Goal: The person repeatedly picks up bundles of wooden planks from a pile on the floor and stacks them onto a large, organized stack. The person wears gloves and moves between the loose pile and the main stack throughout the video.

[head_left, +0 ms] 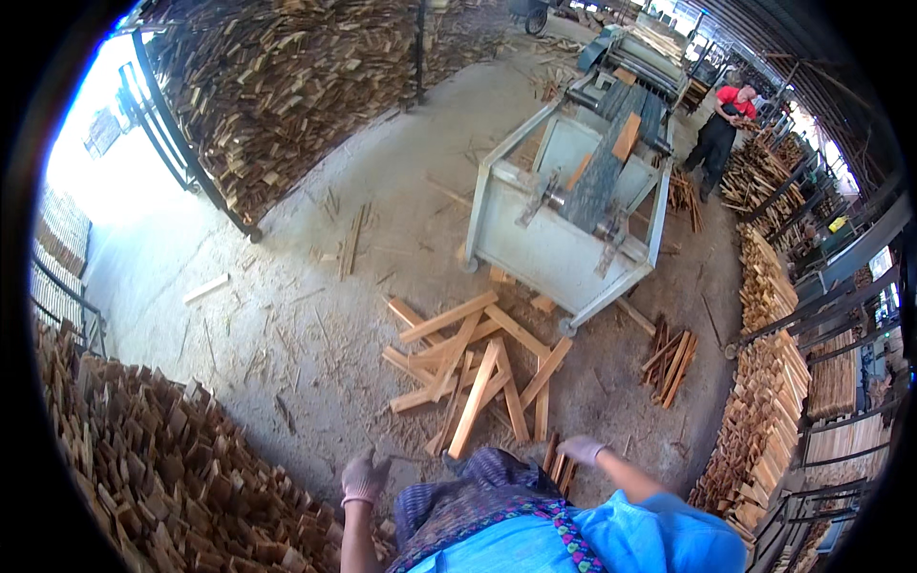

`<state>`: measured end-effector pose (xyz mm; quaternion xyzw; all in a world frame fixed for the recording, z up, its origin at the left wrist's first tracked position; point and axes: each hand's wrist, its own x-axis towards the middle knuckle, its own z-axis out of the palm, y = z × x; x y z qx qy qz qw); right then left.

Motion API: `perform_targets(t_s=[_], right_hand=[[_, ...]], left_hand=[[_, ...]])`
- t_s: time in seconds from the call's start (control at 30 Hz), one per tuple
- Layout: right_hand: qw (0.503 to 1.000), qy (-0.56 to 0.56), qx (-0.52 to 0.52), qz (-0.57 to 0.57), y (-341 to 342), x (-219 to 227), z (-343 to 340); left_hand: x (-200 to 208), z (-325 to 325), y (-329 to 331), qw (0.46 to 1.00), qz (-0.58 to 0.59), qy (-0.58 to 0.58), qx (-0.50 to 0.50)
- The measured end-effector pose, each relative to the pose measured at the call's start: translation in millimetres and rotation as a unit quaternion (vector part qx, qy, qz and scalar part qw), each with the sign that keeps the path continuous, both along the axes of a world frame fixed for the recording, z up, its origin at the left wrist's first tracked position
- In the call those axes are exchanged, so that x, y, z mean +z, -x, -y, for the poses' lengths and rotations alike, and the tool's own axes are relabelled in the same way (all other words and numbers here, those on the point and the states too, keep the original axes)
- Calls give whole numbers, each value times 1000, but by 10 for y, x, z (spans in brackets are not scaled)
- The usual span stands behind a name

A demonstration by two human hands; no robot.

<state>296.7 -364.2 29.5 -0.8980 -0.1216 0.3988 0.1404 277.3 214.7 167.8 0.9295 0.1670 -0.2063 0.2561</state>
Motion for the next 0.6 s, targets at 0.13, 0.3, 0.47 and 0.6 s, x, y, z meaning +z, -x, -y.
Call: perform_targets(t_s=[0.13, 0.3, 0.47, 0.6], right_hand=[[968, -141, 197, -60, -15, -352, -873], [959, -73, 269, 57, -259, -332, -1013], [954, 62, -292, -42, -1016, 627, -2005], [896, 63, -437, -51, -1192, 1043, -3042]], left_hand=[[-540, -778, 375, 988, -29, 20, 152], [-897, -1547, 257, 962, -60, 115, 241], [-1441, -2433, 26, 973, -108, 116, 169], [-2166, -3241, -232, 970, -129, 148, 140]])
